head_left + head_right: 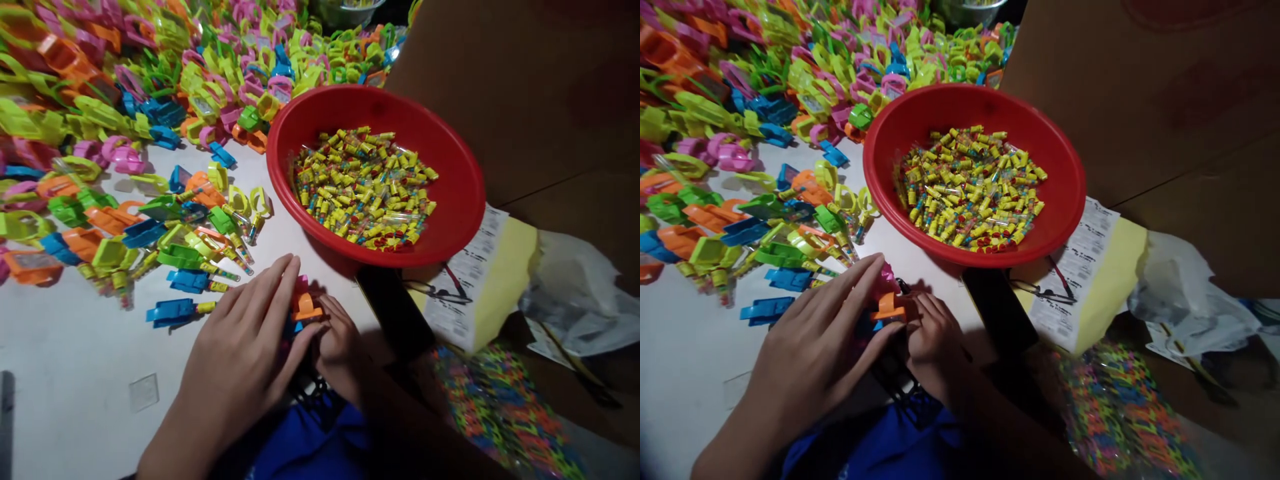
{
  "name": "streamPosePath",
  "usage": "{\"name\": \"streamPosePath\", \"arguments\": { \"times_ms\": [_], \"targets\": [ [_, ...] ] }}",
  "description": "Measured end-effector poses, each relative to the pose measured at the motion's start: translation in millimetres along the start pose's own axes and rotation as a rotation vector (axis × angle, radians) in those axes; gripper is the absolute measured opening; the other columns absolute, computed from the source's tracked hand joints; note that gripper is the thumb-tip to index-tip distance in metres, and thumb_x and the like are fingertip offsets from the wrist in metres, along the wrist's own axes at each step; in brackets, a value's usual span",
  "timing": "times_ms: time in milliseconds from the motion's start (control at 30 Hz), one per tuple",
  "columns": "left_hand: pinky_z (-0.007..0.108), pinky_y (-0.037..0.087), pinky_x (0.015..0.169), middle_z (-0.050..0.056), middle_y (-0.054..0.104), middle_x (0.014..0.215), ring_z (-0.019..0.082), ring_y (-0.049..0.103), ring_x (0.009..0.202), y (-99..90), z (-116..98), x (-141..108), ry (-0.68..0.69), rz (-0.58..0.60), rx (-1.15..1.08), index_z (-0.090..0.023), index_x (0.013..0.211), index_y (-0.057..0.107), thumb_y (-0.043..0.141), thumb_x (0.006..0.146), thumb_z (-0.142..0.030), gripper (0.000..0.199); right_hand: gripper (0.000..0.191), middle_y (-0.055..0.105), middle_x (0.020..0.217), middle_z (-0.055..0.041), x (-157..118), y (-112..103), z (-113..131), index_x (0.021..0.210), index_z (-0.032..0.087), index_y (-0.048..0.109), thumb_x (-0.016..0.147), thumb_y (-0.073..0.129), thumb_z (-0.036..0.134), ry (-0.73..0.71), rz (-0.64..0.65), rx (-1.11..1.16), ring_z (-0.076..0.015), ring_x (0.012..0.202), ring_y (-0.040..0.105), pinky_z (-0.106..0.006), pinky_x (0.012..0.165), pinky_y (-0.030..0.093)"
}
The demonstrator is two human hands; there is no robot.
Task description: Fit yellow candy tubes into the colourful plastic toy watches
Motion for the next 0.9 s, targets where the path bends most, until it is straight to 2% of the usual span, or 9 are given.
{"name": "streamPosePath", "arguments": {
  "times_ms": [167,333,400,467,567,667,767,833,900],
  "targets": [
    [0.042,0.047,0.11,0.023,0.061,0.157,0.035,0.064,0.136,1.1,-2.2,-2.2,0.014,0.008,0.016,0.001,0.157,0.046,0.05,0.111,-0.04,0.062,0.045,0.079,0.13,-0.0178,-2.5,1.2,6.3,0.134,0.016,0.073,0.094,0.053,0.013,-0.08,0.067,-0.032,-0.0341,0.127,0.072,-0.051,0.117,0.056],
    [0.041,0.049,0.111,0.022,0.061,0.157,0.033,0.064,0.137,0.8,-2.8,-3.4,0.037,-0.003,0.018,-0.002,0.159,0.043,0.05,0.111,-0.041,0.062,0.053,0.073,0.141,-0.0266,-4.6,3.4,5.2,0.142,0.006,0.069,0.091,0.055,0.009,-0.066,0.119,-0.078,-0.0392,0.139,0.065,-0.059,0.12,0.053],
    [0.041,0.048,0.114,0.021,0.058,0.161,0.031,0.061,0.141,-2.2,-1.3,-5.4,0.028,-0.001,-0.018,-0.005,0.162,0.039,0.05,0.112,-0.043,0.064,0.053,0.072,0.143,-0.0257,-4.4,4.2,4.5,0.14,0.007,0.07,0.089,0.054,0.007,-0.065,0.137,-0.071,-0.0377,0.142,0.063,-0.06,0.121,0.052],
    [0.04,0.046,0.118,0.018,0.055,0.164,0.03,0.057,0.145,-8.1,1.8,-10.5,0.005,-0.002,-0.07,-0.01,0.166,0.035,0.051,0.111,-0.041,0.065,0.055,0.073,0.141,-0.0225,-2.9,2.3,5.3,0.138,0.009,0.07,0.086,0.053,0.004,-0.06,0.134,-0.058,-0.0345,0.141,0.063,-0.056,0.122,0.053],
    [0.037,0.044,0.121,0.013,0.054,0.165,0.026,0.055,0.147,-20.6,14.6,-26.5,-0.066,-0.031,-0.132,-0.019,0.169,0.033,0.054,0.11,-0.031,0.064,0.058,0.076,0.134,-0.0174,0.5,-5.4,9.1,0.132,0.012,0.071,0.08,0.049,-0.001,-0.042,0.105,-0.033,-0.0306,0.137,0.066,-0.048,0.119,0.056],
    [0.039,0.048,0.118,0.009,0.06,0.159,0.026,0.06,0.142,-31.1,45.3,-50.9,-0.225,-0.102,-0.126,-0.028,0.165,0.042,0.054,0.109,-0.024,0.057,0.052,0.076,0.131,-0.0148,2.5,-17.5,12.2,0.131,0.016,0.069,0.089,0.044,-0.001,-0.011,0.068,-0.009,-0.0277,0.128,0.071,-0.044,0.111,0.061],
    [0.04,0.059,0.103,0.01,0.068,0.143,0.028,0.069,0.129,-28.2,81.8,-76.3,-0.401,-0.117,-0.076,-0.03,0.156,0.052,0.052,0.11,-0.028,0.046,0.046,0.075,0.134,-0.014,0.7,-30.8,9.8,0.135,0.019,0.065,0.098,0.041,0.003,0.014,0.025,0.004,-0.0274,0.125,0.072,-0.046,0.105,0.063],
    [0.033,0.063,0.084,0.01,0.07,0.13,0.024,0.076,0.11,-14.4,97.0,-88.1,-0.458,-0.025,-0.06,-0.03,0.154,0.053,0.051,0.11,-0.03,0.044,0.046,0.074,0.136,-0.0126,-2.9,-36.2,6.3,0.137,0.022,0.063,0.101,0.042,0.005,0.005,0.008,0.015,-0.027,0.127,0.071,-0.046,0.106,0.061],
    [0.026,0.06,0.066,0.007,0.069,0.118,0.019,0.077,0.088,2.1,102.3,-95.8,-0.468,0.081,-0.053,-0.029,0.15,0.057,0.051,0.109,-0.029,0.041,0.043,0.074,0.134,-0.0112,-7.7,-38.0,2.8,0.138,0.024,0.063,0.104,0.044,0.007,-0.012,-0.006,0.03,-0.0258,0.126,0.07,-0.043,0.106,0.059]
  ]
}}
Point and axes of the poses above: each hand's wrist, its own x-axis towards the middle knuckle, its own y-axis out of the palm, z = x × y, the point moved 7 cm from there along x, towards the middle knuckle
